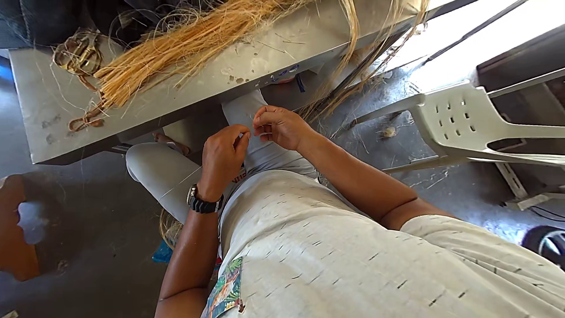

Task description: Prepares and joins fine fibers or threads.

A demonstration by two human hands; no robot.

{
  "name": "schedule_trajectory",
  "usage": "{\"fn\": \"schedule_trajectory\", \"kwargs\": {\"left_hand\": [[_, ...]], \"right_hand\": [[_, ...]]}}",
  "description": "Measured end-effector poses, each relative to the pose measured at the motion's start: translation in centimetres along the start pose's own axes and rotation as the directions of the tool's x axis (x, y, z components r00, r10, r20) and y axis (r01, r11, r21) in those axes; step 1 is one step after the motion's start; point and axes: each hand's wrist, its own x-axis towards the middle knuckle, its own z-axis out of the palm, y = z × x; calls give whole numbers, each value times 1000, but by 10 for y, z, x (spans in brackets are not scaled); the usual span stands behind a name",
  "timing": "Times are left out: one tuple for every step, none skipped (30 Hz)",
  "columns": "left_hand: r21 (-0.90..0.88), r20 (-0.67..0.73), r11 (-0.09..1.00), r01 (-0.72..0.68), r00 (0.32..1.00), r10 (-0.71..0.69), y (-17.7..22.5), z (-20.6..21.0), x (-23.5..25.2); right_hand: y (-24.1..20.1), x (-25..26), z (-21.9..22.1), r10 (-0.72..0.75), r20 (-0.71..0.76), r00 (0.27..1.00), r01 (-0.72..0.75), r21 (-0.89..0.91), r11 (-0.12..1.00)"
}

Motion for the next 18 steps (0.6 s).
{"fn": "schedule_trajectory", "kwargs": {"left_hand": [[0, -1, 1000, -3, 1000, 3, 0, 1, 0], [3, 1, 1000, -7, 1000, 7, -1, 1, 1], [3, 2, 1000, -11, 1000, 11, -1, 2, 1], [2, 1, 1000, -18, 1000, 18, -2, 2, 2], [3, 2, 1000, -25, 1000, 25, -4, 2, 1], [5, 5, 1000, -30, 1000, 30, -5, 2, 1], [5, 11, 999, -34, 999, 34, -7, 1, 0], [3, 17, 999, -38, 999, 38, -9, 1, -1], [0, 22, 999, -42, 999, 42, -10, 1, -2], [-3, 25, 999, -46, 999, 46, -11, 1, -3], [-8, 28, 999, -50, 998, 50, -12, 1, -3], [-13, 33, 999, -52, 998, 53, -12, 1, -3], [-18, 42, 998, -56, 997, 57, -12, 2, -4], [-24, 53, 998, -63, 997, 64, -12, 2, -4], [-29, 66, 997, -68, 995, 69, -12, 3, -4], [-31, 78, 997, -72, 994, 75, -13, 4, -5], [-34, 84, 997, -76, 993, 78, -14, 4, -5], [-36, 80, 997, -73, 994, 76, -16, 4, -7]], "right_hand": [[-1, 1, -1, 16, -19, 1000, -15, 45, 999], [-1, 1, -2, 26, -31, 999, -23, 81, 996], [-1, 2, -3, 30, -41, 999, -25, 114, 993], [-1, 2, -3, 32, -51, 998, -24, 143, 989], [-1, 2, -4, 33, -65, 997, -22, 168, 986], [-2, 2, -3, 37, -82, 996, -20, 191, 981], [-3, 2, -3, 40, -97, 994, -19, 206, 978], [-3, 2, -3, 41, -109, 993, -16, 219, 976], [-4, 2, -3, 40, -116, 992, -13, 226, 974], [-4, 2, -2, 36, -120, 992, -7, 232, 973], [-4, 2, -2, 32, -121, 992, -2, 239, 971], [-4, 2, -1, 26, -122, 992, 4, 245, 970], [-3, 3, 0, 19, -120, 993, 12, 251, 968], [-3, 3, 0, 9, -118, 993, 21, 257, 966], [-2, 3, 1, 1, -117, 993, 30, 265, 964], [-2, 4, 1, -6, -116, 993, 38, 270, 962], [-2, 4, 1, -12, -112, 994, 43, 272, 961], [-2, 3, 2, -19, -107, 994, 47, 270, 962]]}}
